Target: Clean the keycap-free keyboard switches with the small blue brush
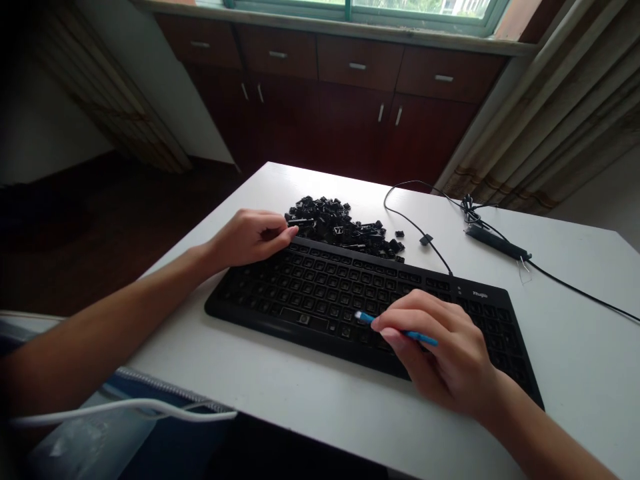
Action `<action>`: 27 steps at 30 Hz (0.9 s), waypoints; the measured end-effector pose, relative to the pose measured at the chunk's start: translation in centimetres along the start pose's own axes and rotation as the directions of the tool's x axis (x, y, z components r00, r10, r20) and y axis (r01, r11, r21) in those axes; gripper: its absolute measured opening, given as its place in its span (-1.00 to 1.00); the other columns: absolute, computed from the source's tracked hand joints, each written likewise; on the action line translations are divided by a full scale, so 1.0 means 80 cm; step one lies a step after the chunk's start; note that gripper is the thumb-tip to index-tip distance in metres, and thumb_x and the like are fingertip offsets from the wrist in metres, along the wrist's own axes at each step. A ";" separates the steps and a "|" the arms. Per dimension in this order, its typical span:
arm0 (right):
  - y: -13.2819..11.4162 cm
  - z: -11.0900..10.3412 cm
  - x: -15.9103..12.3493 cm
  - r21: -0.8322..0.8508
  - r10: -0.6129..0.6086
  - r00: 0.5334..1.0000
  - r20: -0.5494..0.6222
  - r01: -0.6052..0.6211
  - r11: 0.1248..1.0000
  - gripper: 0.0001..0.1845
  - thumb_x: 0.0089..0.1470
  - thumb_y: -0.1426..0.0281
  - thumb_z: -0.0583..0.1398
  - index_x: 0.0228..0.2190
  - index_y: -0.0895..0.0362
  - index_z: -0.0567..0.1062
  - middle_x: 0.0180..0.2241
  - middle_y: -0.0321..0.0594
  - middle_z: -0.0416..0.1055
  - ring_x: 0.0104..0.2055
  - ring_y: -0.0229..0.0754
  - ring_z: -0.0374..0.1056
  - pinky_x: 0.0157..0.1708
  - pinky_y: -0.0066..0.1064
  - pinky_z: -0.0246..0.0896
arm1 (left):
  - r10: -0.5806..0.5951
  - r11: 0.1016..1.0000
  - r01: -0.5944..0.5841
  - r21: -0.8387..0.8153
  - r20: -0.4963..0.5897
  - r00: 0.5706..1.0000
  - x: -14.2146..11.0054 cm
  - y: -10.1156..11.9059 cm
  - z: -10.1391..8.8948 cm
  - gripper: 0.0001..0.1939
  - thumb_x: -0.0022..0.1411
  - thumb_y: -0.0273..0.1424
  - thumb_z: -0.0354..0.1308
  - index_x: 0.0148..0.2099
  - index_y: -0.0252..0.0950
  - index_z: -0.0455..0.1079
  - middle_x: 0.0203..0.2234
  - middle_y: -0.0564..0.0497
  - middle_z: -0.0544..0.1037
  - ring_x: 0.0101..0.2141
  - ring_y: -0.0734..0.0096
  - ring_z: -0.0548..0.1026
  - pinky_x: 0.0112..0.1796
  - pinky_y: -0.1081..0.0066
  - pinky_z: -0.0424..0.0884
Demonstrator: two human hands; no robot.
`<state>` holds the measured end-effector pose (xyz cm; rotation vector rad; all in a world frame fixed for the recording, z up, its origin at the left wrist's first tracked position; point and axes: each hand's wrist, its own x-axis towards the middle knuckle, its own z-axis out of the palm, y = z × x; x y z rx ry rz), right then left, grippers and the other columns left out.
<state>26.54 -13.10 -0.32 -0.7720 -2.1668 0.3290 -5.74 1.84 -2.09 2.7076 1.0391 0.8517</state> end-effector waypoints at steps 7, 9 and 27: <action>0.005 0.002 -0.001 -0.101 0.038 0.999 -0.002 -0.038 0.994 -0.68 0.08 0.66 0.22 -0.16 0.10 0.48 -0.34 -0.17 0.52 -0.40 -0.20 0.40 -0.46 -0.38 0.32 | 0.002 1.000 -0.003 -0.018 -0.011 1.000 0.000 0.001 0.000 -0.56 0.34 -0.33 0.09 -0.57 -0.25 0.07 -0.67 0.16 0.13 -0.60 0.54 0.10 -0.50 0.40 0.11; 0.006 -0.001 -0.003 -0.125 0.041 0.996 -0.073 -0.050 0.991 -0.67 0.06 0.66 0.24 -0.16 0.09 0.50 -0.33 -0.17 0.53 -0.38 -0.18 0.43 -0.46 -0.38 0.34 | 0.002 1.000 -0.003 -0.031 -0.014 1.000 0.000 0.000 0.000 -0.56 0.34 -0.33 0.09 -0.57 -0.25 0.09 -0.67 0.16 0.14 -0.60 0.54 0.11 -0.50 0.40 0.12; 0.024 -0.044 0.025 0.085 0.259 0.891 0.372 -0.311 0.947 -0.86 0.25 0.44 0.18 -0.34 0.12 0.54 -0.49 -0.26 0.46 -0.53 -0.29 0.34 -0.54 -0.45 0.23 | -0.211 0.896 0.151 -0.418 -0.101 0.972 0.028 -0.008 0.003 -0.57 0.36 -0.26 0.06 -0.56 -0.29 0.25 -0.69 0.14 0.23 -0.61 0.58 0.18 -0.55 0.46 0.11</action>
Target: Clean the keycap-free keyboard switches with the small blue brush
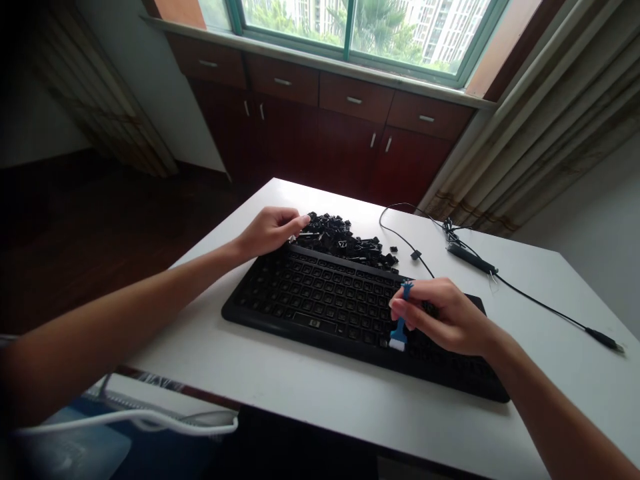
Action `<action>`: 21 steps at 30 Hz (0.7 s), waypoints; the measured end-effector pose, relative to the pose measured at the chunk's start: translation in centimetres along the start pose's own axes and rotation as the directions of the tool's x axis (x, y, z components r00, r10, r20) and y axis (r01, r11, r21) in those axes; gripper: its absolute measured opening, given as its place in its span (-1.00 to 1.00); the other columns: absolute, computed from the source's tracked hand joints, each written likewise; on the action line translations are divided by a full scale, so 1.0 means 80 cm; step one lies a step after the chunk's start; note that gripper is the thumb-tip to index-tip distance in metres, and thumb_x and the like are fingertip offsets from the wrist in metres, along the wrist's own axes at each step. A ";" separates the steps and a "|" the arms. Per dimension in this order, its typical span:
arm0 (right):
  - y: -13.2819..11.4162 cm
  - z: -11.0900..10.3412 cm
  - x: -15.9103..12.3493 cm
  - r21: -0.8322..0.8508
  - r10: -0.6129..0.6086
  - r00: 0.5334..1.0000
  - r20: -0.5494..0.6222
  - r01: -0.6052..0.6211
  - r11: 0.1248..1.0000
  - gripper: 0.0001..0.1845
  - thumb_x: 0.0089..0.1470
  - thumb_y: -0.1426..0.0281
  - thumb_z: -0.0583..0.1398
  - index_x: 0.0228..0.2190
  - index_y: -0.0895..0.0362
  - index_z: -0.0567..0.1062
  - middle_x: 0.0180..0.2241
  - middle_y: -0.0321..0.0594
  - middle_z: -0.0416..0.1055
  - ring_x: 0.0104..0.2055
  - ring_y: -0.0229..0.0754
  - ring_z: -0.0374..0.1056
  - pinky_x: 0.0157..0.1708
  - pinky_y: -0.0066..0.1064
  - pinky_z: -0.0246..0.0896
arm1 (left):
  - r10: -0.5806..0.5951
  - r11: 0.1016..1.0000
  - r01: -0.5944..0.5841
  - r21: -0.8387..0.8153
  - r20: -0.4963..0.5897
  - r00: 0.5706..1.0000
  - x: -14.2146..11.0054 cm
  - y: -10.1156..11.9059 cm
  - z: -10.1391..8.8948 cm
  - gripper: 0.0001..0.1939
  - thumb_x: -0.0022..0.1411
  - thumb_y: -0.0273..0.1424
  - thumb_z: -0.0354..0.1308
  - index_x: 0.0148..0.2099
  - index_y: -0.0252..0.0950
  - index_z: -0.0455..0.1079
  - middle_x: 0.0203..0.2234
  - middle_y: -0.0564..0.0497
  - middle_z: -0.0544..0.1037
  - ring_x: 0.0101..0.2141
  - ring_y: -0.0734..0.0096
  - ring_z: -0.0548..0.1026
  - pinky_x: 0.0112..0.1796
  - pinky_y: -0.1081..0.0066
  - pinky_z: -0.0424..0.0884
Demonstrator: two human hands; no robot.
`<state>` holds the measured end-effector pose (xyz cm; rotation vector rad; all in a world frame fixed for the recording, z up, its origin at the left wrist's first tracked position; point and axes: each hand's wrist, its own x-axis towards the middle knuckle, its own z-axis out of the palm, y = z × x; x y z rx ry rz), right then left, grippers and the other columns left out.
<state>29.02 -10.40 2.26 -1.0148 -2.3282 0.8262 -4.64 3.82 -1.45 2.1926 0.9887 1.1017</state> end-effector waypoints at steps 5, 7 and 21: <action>-0.001 -0.002 0.010 -0.105 -0.059 0.996 -0.064 0.052 0.993 -0.90 0.23 0.47 0.20 -0.33 0.13 0.53 -0.47 -0.25 0.47 -0.51 -0.29 0.32 -0.50 -0.45 0.20 | -0.071 0.983 0.067 -0.171 -0.017 0.997 0.016 0.000 0.004 -0.57 0.31 -0.25 0.12 -0.58 -0.29 0.24 -0.69 0.15 0.20 -0.61 0.59 0.15 -0.54 0.46 0.12; -0.002 0.001 0.007 0.004 -0.040 0.998 -0.053 0.040 0.999 -0.84 0.26 0.49 0.15 -0.35 0.13 0.51 -0.49 -0.26 0.43 -0.52 -0.31 0.30 -0.52 -0.46 0.19 | -0.121 0.963 0.102 -0.251 -0.058 0.991 0.014 -0.005 0.004 -0.58 0.33 -0.23 0.09 -0.56 -0.28 0.21 -0.67 0.14 0.19 -0.61 0.59 0.13 -0.56 0.46 0.11; -0.001 0.027 -0.005 -0.096 -0.063 0.981 -0.185 0.046 0.994 -0.85 0.23 0.57 0.14 -0.30 0.12 0.48 -0.51 -0.30 0.44 -0.57 -0.34 0.32 -0.57 -0.50 0.21 | -0.355 0.805 0.219 -0.551 -0.152 0.922 -0.005 -0.008 0.005 -0.59 0.27 -0.26 0.15 -0.57 -0.27 0.17 -0.66 0.12 0.15 -0.60 0.56 0.09 -0.57 0.45 0.07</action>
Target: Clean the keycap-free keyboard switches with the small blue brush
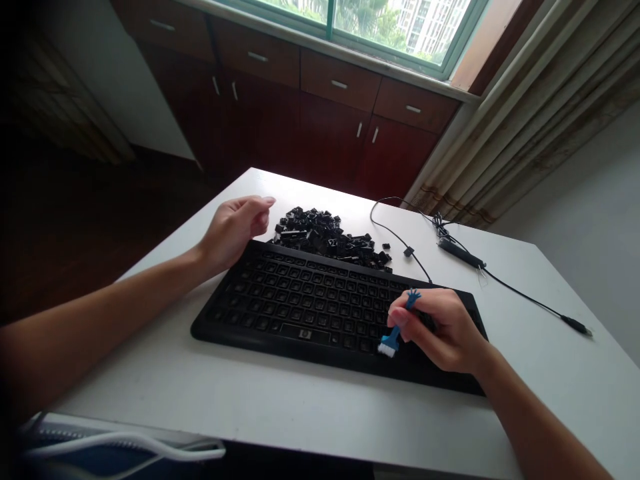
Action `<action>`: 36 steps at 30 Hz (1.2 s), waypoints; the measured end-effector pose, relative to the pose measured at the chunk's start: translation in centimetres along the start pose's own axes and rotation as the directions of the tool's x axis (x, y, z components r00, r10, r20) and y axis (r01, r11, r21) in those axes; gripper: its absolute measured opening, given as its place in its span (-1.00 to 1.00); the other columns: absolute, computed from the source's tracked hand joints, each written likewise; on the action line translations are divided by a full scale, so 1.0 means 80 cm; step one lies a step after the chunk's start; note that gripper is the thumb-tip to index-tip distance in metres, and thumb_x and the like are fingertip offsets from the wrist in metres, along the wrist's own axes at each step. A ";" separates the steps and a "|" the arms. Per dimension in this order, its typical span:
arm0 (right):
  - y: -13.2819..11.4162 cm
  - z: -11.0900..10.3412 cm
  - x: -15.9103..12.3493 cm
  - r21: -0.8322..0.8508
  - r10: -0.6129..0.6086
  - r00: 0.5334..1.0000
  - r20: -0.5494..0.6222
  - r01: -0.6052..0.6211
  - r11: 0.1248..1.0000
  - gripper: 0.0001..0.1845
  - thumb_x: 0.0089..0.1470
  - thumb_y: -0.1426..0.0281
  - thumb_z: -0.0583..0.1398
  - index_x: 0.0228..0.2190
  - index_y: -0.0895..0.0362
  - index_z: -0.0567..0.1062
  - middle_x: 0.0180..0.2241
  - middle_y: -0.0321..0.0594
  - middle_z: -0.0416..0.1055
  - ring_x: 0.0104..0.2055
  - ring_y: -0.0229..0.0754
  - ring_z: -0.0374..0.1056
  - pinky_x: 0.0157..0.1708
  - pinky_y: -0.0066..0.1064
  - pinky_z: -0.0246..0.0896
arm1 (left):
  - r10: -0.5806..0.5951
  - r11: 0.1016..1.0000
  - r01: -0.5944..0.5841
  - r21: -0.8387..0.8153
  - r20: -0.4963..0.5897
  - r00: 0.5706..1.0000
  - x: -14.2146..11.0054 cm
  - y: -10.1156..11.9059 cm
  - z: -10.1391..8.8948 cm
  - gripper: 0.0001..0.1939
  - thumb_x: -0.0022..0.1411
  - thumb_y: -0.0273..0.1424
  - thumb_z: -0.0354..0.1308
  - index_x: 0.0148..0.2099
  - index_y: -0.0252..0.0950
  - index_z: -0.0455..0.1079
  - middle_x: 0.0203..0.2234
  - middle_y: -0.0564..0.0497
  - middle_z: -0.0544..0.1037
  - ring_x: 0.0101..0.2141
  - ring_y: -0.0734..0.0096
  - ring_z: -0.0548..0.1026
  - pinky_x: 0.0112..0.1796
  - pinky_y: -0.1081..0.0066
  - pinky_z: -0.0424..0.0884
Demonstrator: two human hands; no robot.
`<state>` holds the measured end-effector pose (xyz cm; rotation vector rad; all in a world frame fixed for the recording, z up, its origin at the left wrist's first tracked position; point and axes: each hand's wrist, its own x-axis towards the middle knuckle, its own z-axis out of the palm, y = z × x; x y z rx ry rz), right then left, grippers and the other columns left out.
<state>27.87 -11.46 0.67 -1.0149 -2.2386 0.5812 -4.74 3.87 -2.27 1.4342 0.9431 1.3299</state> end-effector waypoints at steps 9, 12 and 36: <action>0.005 0.003 -0.001 -0.077 -0.105 0.973 -0.206 0.091 0.993 -0.80 0.14 0.65 0.18 -0.28 0.14 0.51 -0.47 -0.26 0.47 -0.53 -0.32 0.36 -0.56 -0.48 0.27 | -0.047 0.999 0.047 0.006 -0.020 0.999 -0.001 0.002 -0.001 -0.60 0.27 -0.27 0.16 -0.57 -0.27 0.19 -0.67 0.13 0.11 -0.62 0.56 0.05 -0.57 0.42 0.06; 0.009 0.003 0.002 -0.087 -0.105 0.989 -0.101 0.096 0.992 -0.83 0.15 0.62 0.20 -0.27 0.14 0.51 -0.50 -0.27 0.48 -0.55 -0.31 0.35 -0.57 -0.46 0.26 | -0.062 0.998 0.062 0.020 -0.006 0.998 -0.002 0.001 -0.001 -0.59 0.29 -0.27 0.15 -0.57 -0.26 0.19 -0.67 0.13 0.11 -0.62 0.55 0.05 -0.58 0.41 0.05; 0.012 0.008 0.003 -0.267 -0.220 0.946 -0.239 0.154 0.951 -0.92 0.22 0.51 0.20 -0.27 0.15 0.51 -0.43 -0.26 0.54 -0.52 -0.33 0.40 -0.49 -0.48 0.30 | 0.167 0.946 -0.164 0.280 0.014 0.986 -0.003 -0.003 -0.001 -0.58 0.33 -0.24 0.09 -0.56 -0.26 0.23 -0.68 0.12 0.18 -0.61 0.53 0.14 -0.55 0.43 0.11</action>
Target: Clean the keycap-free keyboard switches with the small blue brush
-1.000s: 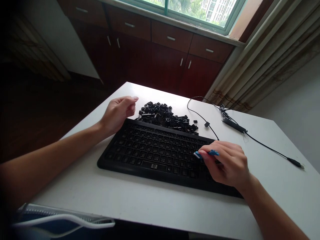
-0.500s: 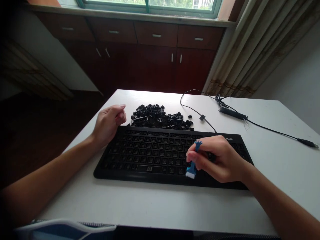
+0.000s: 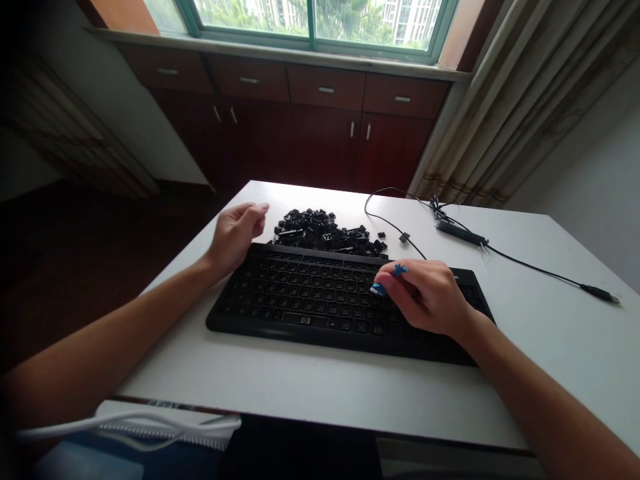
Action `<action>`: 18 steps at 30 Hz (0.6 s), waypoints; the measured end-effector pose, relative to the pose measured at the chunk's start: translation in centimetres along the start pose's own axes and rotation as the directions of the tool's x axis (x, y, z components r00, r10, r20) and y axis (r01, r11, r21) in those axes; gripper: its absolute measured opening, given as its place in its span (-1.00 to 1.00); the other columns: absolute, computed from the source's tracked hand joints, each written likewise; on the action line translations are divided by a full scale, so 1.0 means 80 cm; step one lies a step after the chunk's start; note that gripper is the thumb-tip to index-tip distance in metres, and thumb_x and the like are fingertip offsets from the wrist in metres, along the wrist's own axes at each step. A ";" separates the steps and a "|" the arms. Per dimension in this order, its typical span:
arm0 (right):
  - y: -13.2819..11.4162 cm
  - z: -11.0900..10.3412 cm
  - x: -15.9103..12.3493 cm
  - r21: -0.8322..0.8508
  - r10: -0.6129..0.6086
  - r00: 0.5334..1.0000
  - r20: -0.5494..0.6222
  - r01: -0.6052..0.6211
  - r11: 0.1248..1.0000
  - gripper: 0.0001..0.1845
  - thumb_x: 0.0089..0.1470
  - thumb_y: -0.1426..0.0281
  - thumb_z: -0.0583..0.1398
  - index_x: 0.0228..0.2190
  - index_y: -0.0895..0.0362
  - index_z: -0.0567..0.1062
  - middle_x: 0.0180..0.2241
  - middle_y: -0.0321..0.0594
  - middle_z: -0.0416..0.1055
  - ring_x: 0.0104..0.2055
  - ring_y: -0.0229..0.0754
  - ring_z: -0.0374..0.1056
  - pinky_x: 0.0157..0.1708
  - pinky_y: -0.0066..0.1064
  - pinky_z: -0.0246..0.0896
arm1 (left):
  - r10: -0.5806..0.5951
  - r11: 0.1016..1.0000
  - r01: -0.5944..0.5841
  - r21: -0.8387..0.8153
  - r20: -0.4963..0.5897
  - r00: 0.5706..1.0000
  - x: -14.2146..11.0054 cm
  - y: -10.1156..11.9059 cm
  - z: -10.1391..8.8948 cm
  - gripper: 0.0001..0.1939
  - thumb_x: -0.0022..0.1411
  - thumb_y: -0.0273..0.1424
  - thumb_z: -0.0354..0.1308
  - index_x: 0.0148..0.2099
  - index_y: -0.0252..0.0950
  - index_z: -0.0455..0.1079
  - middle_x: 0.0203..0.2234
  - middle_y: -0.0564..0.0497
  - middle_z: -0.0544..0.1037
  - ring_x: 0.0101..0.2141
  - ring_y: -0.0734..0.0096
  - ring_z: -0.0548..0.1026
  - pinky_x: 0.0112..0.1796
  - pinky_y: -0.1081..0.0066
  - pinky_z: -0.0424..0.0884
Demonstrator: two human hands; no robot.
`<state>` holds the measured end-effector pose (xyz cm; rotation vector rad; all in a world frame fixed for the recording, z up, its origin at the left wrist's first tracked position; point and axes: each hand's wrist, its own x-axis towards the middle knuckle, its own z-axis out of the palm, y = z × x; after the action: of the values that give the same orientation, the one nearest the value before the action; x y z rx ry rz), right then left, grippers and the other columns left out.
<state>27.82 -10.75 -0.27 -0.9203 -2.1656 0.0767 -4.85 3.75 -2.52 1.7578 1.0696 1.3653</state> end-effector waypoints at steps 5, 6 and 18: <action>0.002 0.002 0.034 0.186 0.232 0.965 0.126 -0.253 0.950 -0.81 0.34 0.33 0.12 -0.20 0.16 0.50 -0.41 -0.23 0.51 -0.44 -0.30 0.43 -0.45 -0.47 0.35 | 0.156 0.965 -0.172 0.198 0.096 0.983 -0.010 0.010 -0.004 -0.57 0.35 -0.26 0.09 -0.57 -0.27 0.26 -0.68 0.12 0.23 -0.59 0.53 0.17 -0.50 0.42 0.14; 0.003 0.003 0.043 0.218 0.248 0.954 0.166 -0.280 0.935 -0.78 0.35 0.30 0.11 -0.18 0.16 0.49 -0.40 -0.21 0.51 -0.40 -0.28 0.45 -0.42 -0.47 0.36 | 0.182 0.950 -0.205 0.236 0.117 0.976 -0.011 0.010 -0.005 -0.56 0.36 -0.26 0.07 -0.57 -0.27 0.23 -0.69 0.13 0.20 -0.60 0.53 0.14 -0.51 0.42 0.11; -0.012 0.013 0.028 0.310 0.153 0.958 0.243 -0.226 0.923 -0.79 0.37 0.39 0.02 -0.28 0.15 0.40 -0.37 -0.25 0.39 -0.42 -0.32 0.28 -0.42 -0.42 0.23 | 0.323 0.662 -0.418 0.622 0.267 0.908 0.011 -0.005 -0.048 -0.62 0.24 -0.29 0.14 -0.58 -0.27 0.18 -0.64 0.09 0.24 -0.58 0.48 0.06 -0.45 0.34 -0.08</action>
<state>25.56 -9.77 0.73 -0.9528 -2.1576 0.6501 -8.53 4.75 -1.61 2.6934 1.2689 1.1156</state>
